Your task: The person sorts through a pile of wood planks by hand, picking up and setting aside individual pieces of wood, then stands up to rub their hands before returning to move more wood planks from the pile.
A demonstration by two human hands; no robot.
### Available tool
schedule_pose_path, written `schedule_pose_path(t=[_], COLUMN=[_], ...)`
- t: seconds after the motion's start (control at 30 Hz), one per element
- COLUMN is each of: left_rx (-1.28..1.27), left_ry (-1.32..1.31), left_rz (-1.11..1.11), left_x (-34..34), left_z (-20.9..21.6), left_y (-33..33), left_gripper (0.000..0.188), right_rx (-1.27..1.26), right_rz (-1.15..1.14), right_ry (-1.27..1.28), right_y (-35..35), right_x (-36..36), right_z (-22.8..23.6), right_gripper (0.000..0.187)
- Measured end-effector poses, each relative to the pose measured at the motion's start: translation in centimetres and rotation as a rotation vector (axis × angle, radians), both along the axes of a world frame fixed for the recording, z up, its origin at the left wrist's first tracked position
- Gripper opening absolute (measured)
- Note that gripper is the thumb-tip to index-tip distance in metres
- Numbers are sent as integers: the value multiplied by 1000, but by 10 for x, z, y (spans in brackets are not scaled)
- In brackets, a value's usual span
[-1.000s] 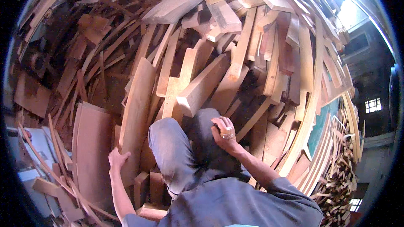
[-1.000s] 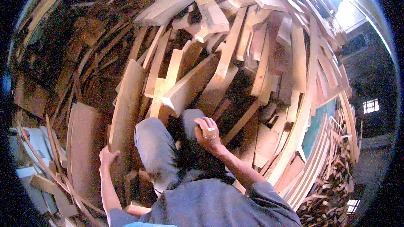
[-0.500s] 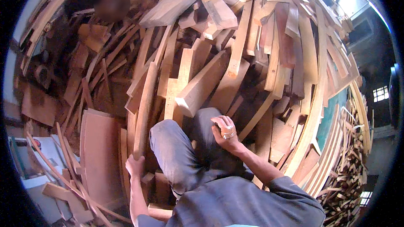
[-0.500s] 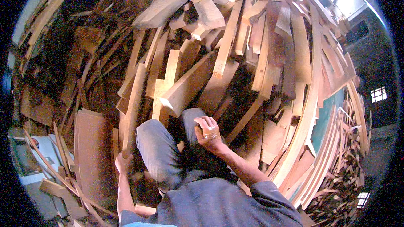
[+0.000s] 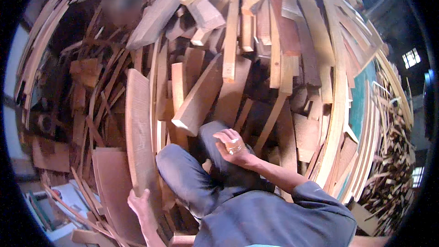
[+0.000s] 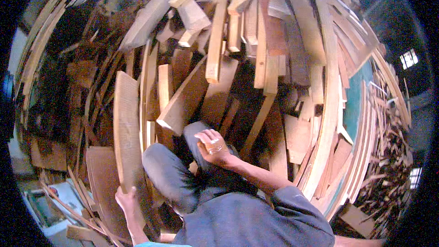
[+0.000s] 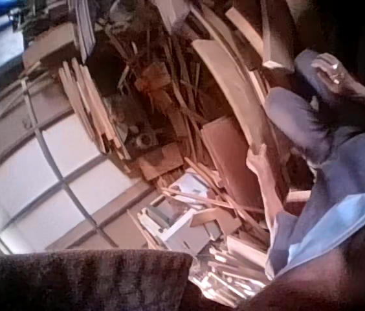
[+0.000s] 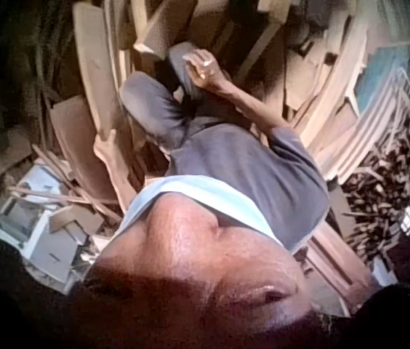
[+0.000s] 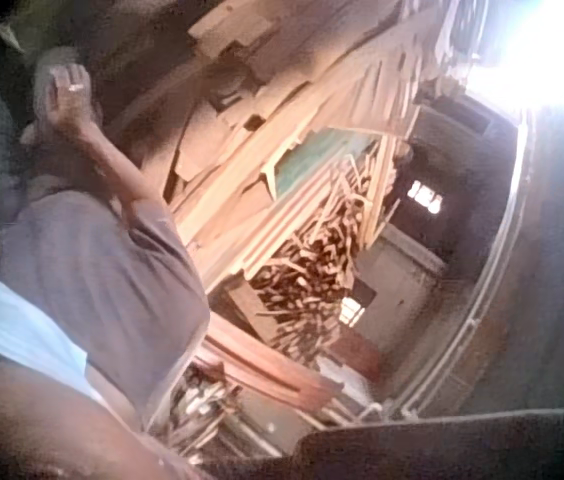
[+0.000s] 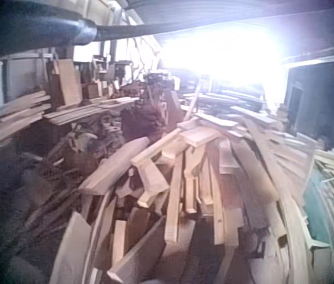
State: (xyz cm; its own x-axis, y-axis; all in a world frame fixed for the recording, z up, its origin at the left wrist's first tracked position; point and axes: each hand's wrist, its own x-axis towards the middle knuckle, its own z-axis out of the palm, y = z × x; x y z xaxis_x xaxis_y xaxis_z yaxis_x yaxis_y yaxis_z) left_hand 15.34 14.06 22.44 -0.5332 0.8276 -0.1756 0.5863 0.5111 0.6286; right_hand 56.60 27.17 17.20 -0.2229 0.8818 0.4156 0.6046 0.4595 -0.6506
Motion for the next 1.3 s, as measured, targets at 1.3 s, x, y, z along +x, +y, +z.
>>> schedule_pose_path(t=[1.3], left_rx=[-635], left_ry=[-179], left_rz=[395], left_x=[-73], left_z=[-297], left_y=[-120], left_gripper=[81], right_rx=[-139], right_rz=[65], right_ry=[-205], right_y=[-6], right_x=[-4], right_z=[-6], right_gripper=[22])
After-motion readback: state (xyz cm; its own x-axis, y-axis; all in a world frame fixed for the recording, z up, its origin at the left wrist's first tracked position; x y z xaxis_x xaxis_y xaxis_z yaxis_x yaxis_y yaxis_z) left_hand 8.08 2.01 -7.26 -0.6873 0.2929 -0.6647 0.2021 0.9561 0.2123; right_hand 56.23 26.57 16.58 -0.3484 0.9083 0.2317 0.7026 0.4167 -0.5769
